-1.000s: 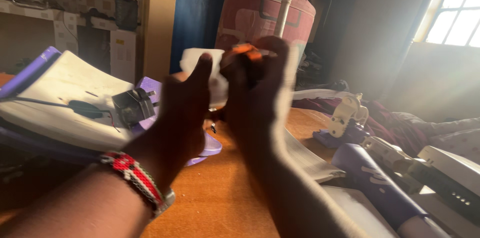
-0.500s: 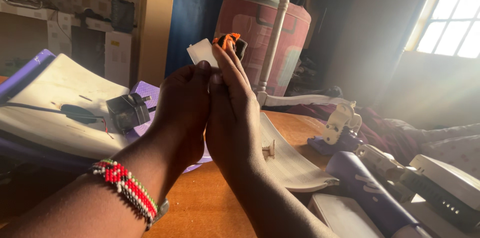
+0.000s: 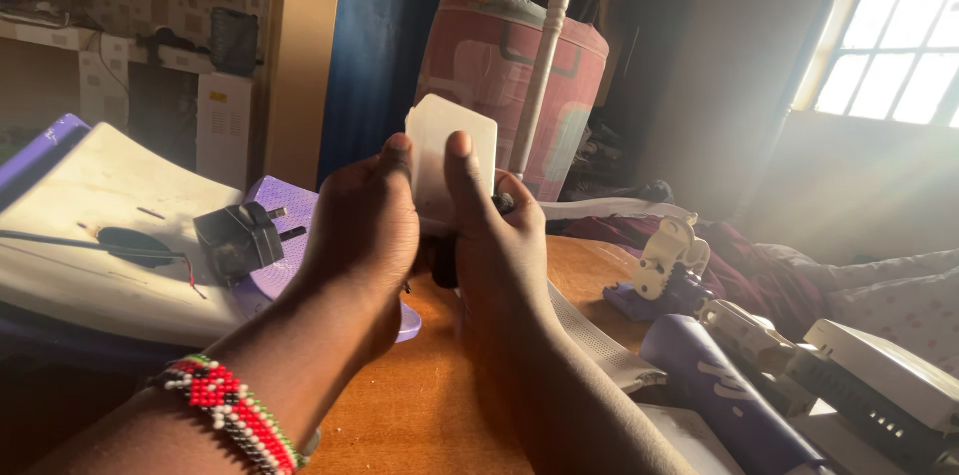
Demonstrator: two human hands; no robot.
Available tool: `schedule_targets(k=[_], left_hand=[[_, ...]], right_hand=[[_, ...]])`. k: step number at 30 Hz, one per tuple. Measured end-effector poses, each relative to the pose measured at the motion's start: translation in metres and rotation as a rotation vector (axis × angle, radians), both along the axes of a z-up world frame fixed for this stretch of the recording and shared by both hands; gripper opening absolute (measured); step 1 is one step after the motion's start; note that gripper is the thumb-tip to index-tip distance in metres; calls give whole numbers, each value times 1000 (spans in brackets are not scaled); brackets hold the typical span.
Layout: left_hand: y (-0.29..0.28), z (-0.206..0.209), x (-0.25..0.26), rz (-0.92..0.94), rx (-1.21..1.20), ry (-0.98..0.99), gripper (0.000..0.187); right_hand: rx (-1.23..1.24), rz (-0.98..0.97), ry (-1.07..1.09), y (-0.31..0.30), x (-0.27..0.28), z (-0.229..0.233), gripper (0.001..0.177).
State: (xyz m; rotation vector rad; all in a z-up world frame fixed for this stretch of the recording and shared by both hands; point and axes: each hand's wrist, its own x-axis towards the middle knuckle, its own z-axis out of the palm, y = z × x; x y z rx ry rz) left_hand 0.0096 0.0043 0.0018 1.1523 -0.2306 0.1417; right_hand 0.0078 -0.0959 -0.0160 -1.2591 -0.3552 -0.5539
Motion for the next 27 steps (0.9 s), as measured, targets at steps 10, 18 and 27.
schedule_targets(k=[10,18,27], left_hand=[[-5,-2,-2,242,162,-90,54],[-6,-4,-1,319,329,-216,49],[-9,-15,1,52,48,-253,54]], right_hand=[[-22,-267,438,-1,3,2,52],[58,-508,232,-11,11,-1,39],[-137,-217,-365,-2,4,-1,40]])
